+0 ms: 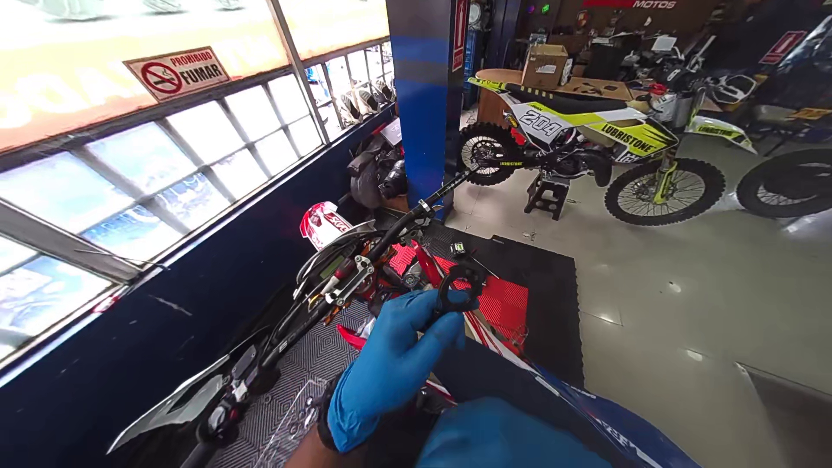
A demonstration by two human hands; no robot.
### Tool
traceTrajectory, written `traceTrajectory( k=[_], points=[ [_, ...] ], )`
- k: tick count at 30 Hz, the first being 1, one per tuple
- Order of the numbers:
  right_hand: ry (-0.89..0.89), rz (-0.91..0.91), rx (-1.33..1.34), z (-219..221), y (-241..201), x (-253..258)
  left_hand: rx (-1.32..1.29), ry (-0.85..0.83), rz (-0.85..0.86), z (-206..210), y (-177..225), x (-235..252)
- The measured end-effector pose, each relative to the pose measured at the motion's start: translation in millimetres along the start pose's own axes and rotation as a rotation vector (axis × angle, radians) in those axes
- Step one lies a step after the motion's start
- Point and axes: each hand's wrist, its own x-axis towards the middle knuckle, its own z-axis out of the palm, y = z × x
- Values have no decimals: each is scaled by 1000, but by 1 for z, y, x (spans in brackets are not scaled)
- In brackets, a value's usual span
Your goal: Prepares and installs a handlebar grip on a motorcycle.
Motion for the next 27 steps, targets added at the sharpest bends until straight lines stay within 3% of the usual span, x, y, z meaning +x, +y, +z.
traceTrajectory(
  k=[3,5,11,20,27],
  points=[
    [625,8,-110,-40,-10,2,-53,-24,20,-7,2,-4],
    [792,31,-150,-55,3,18,-72,-34,29,-9,3,-5],
    [663,89,362,-61,21,46,-49,-55,9,-13,4,-9],
    [717,25,452,-50,29,49,50,-36,8,-8,3,-12],
    [676,16,459,-56,58,9,762,101,173,39,-6,-17]
  ],
)
